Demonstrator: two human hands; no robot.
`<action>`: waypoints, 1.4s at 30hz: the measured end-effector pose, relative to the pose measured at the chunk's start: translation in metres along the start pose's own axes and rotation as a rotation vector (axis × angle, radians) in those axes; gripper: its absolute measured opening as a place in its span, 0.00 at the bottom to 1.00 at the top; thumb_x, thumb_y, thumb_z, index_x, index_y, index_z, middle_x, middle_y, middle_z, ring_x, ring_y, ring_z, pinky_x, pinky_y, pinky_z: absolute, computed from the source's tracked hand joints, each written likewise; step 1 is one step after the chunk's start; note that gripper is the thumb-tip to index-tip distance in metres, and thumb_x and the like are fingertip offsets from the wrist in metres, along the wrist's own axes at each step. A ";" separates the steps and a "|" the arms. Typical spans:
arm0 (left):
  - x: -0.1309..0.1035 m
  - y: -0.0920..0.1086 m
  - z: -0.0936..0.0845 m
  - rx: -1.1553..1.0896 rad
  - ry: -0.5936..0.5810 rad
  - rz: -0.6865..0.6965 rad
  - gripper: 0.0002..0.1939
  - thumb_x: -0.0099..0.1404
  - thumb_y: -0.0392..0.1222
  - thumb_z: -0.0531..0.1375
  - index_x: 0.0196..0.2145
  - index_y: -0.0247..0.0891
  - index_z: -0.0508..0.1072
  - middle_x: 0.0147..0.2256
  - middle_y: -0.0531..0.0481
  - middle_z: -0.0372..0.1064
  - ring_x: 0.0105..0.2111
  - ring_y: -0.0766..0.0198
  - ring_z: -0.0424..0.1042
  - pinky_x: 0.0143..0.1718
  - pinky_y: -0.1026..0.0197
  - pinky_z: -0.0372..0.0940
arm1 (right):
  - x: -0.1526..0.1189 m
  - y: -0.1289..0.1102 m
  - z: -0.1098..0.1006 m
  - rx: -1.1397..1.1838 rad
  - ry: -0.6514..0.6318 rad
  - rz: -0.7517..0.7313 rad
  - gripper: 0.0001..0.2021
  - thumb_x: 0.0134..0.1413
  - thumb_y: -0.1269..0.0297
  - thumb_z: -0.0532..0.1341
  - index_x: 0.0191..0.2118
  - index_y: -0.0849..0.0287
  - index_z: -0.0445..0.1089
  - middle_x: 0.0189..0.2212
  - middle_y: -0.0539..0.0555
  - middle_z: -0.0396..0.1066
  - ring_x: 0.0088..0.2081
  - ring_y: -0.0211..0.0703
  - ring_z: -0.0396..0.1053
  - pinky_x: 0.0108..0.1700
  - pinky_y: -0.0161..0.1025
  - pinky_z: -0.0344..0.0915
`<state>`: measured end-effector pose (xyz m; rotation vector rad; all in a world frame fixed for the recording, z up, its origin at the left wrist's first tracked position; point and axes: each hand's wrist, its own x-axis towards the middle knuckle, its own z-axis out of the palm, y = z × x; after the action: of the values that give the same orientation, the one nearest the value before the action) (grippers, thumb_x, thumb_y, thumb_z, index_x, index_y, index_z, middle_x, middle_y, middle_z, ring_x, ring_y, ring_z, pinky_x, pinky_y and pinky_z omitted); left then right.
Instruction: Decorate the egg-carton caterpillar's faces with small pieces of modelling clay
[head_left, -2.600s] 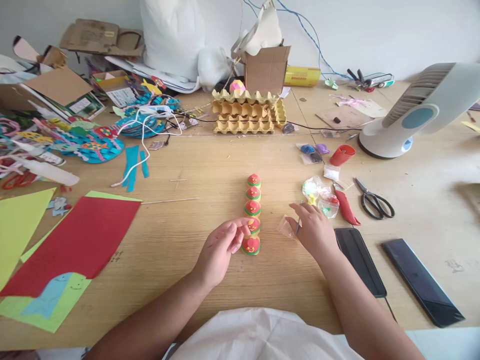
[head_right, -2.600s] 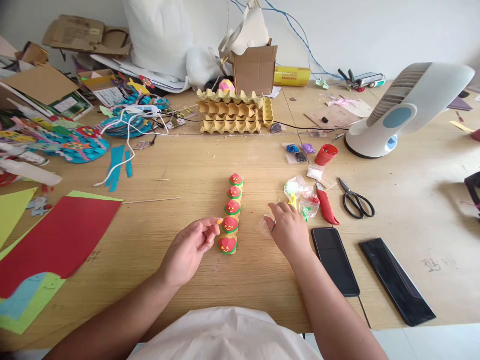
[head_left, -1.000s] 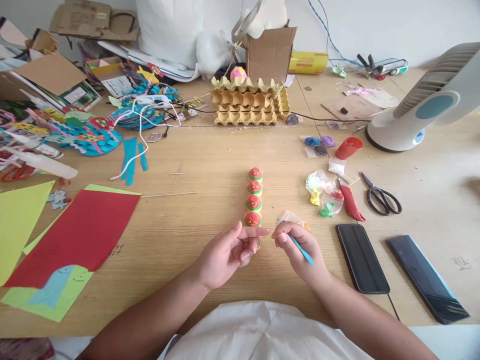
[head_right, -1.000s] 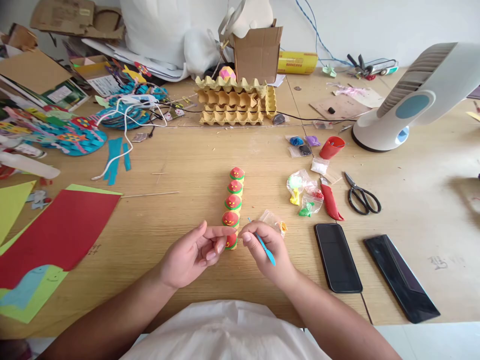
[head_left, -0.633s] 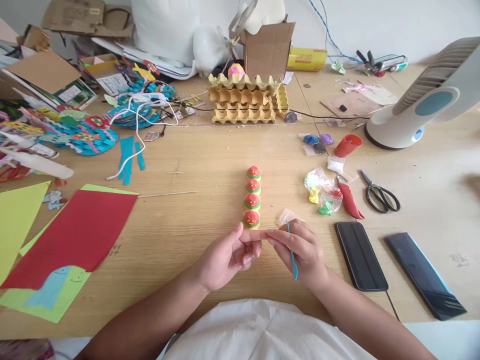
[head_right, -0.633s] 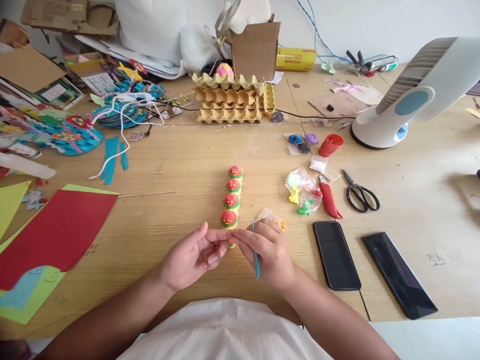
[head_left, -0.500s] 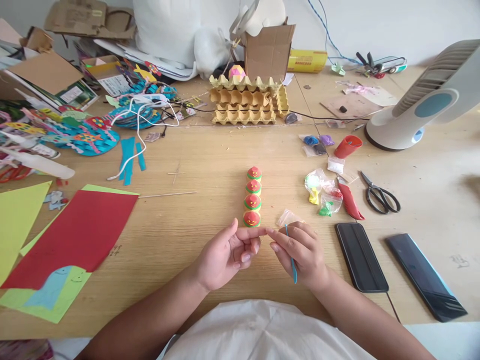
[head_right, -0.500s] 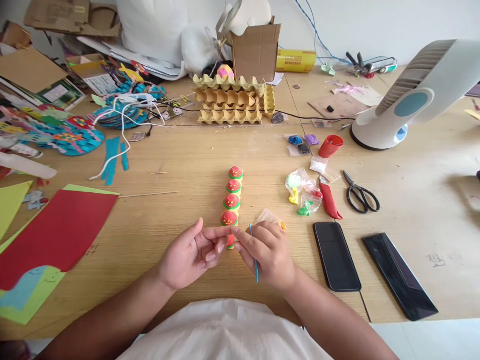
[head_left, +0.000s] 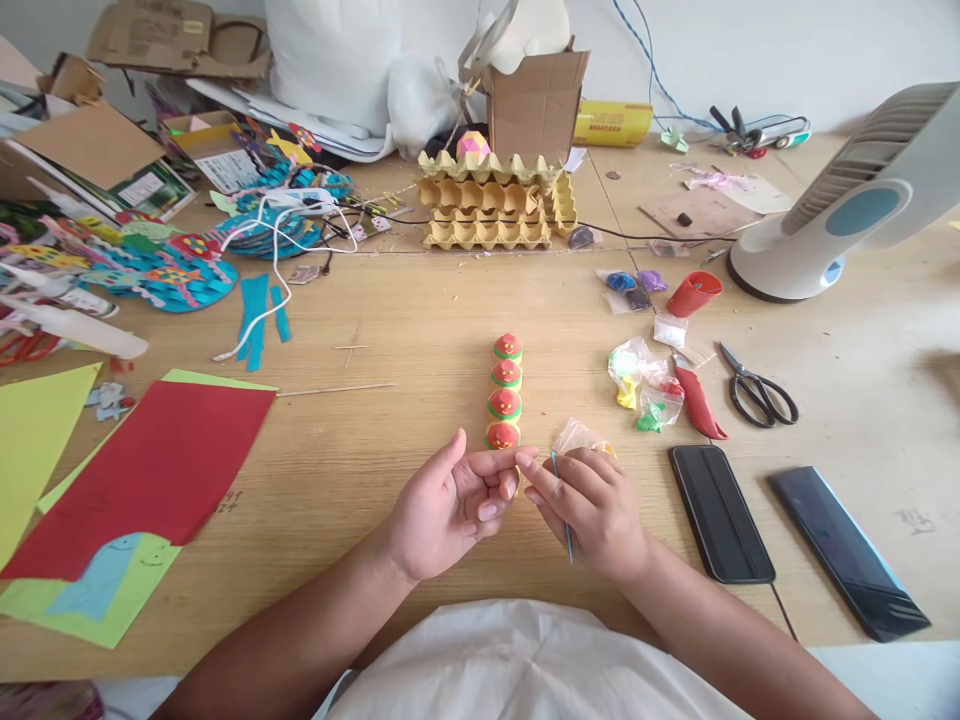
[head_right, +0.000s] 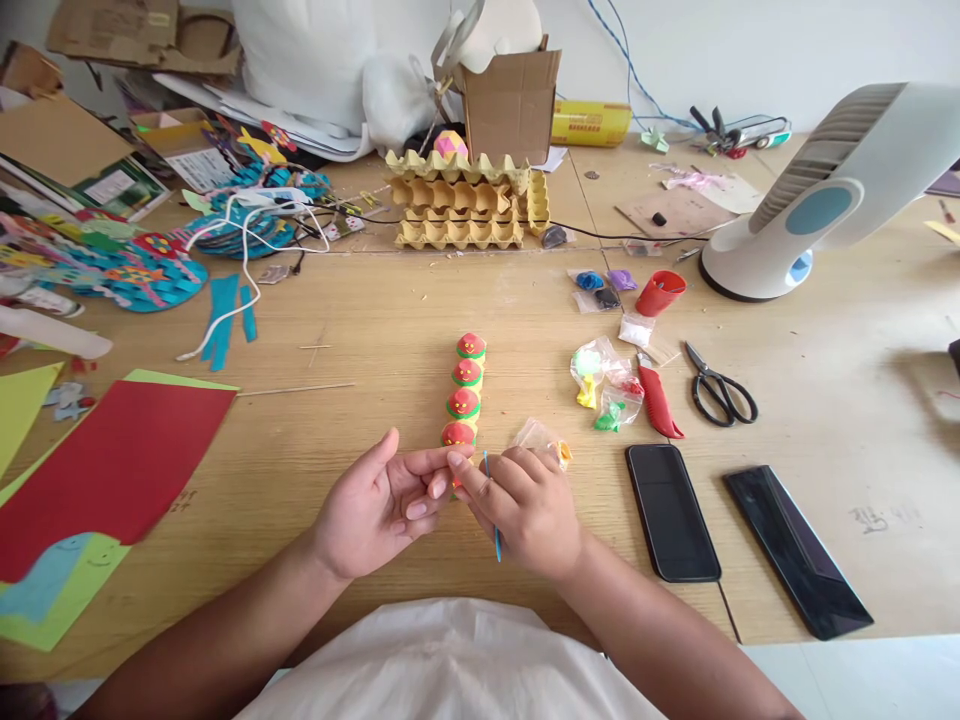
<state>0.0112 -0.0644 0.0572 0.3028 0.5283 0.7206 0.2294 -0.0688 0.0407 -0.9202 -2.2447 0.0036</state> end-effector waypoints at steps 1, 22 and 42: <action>0.000 0.000 0.000 0.004 0.004 0.003 0.33 0.69 0.65 0.57 0.52 0.32 0.81 0.33 0.47 0.61 0.26 0.71 0.52 0.21 0.68 0.46 | 0.000 0.000 0.000 0.000 -0.006 -0.005 0.28 0.66 0.70 0.62 0.69 0.52 0.60 0.32 0.52 0.76 0.34 0.46 0.70 0.37 0.42 0.63; -0.008 -0.007 0.002 1.084 0.199 0.600 0.13 0.71 0.47 0.63 0.48 0.41 0.82 0.35 0.46 0.74 0.30 0.65 0.66 0.30 0.63 0.60 | 0.011 0.001 -0.004 0.929 -0.032 0.618 0.12 0.70 0.59 0.60 0.37 0.56 0.79 0.26 0.51 0.75 0.29 0.39 0.71 0.32 0.37 0.68; -0.004 -0.007 0.003 1.491 0.233 1.053 0.10 0.65 0.33 0.67 0.42 0.46 0.84 0.31 0.50 0.76 0.29 0.66 0.74 0.30 0.64 0.68 | 0.014 -0.012 -0.002 1.232 -0.143 0.816 0.13 0.59 0.52 0.69 0.35 0.57 0.78 0.27 0.51 0.76 0.29 0.39 0.70 0.34 0.36 0.70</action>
<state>0.0146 -0.0724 0.0580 2.0123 1.0863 1.2621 0.2158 -0.0699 0.0533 -0.9796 -1.3375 1.6201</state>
